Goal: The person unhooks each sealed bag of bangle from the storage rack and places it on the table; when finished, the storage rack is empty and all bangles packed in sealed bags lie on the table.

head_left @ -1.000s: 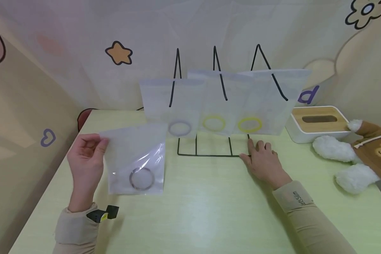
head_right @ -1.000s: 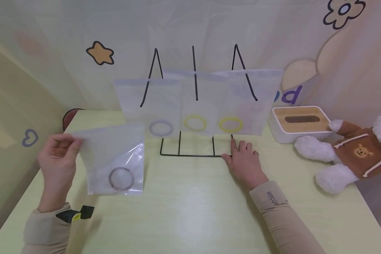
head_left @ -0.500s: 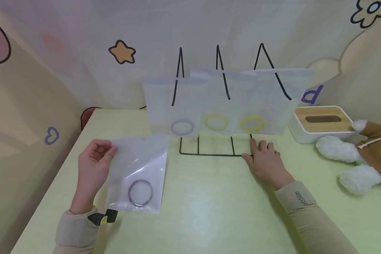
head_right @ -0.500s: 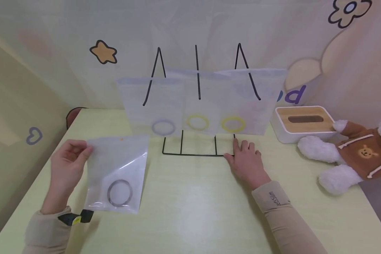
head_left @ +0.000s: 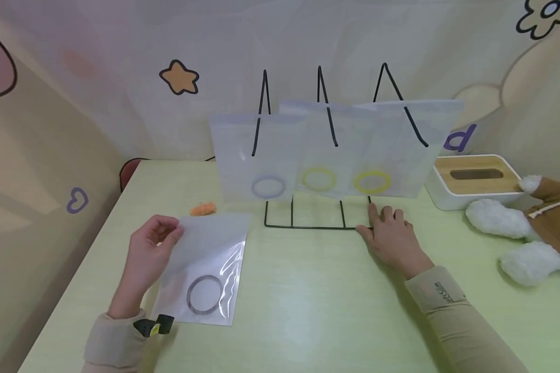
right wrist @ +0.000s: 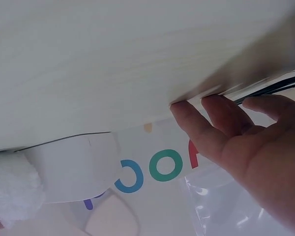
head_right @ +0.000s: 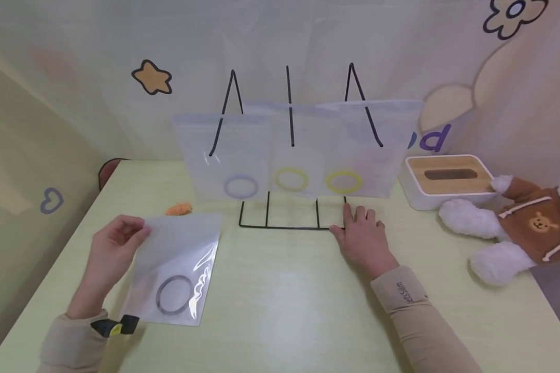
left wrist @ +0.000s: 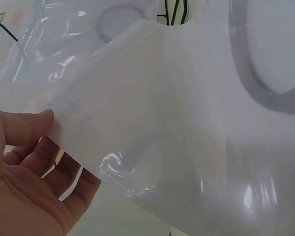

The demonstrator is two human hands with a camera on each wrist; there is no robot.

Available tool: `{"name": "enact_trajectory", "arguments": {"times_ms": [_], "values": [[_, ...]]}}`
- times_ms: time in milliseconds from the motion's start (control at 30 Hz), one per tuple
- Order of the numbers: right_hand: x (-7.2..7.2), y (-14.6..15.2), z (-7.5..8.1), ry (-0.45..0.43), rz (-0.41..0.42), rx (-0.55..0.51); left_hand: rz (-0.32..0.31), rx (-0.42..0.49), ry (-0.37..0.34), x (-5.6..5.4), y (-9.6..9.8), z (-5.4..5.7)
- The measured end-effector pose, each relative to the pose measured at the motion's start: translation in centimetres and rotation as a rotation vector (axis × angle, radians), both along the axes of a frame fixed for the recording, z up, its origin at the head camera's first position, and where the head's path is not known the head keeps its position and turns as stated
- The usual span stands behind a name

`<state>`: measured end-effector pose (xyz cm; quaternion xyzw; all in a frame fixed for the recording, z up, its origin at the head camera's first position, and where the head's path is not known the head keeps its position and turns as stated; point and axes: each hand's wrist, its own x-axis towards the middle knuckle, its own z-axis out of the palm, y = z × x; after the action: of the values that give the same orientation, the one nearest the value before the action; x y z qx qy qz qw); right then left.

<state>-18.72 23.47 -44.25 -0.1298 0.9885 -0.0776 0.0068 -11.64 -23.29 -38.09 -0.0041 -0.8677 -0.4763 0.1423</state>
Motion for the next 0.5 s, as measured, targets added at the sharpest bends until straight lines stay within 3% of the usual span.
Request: {"name": "enact_trajectory", "arguments": {"times_ms": [500], "values": [[-0.03,0.04,-0.1,-0.014,-0.011,0.009,-0.022,-0.032,-0.114,-0.04,-0.41,-0.82]]}}
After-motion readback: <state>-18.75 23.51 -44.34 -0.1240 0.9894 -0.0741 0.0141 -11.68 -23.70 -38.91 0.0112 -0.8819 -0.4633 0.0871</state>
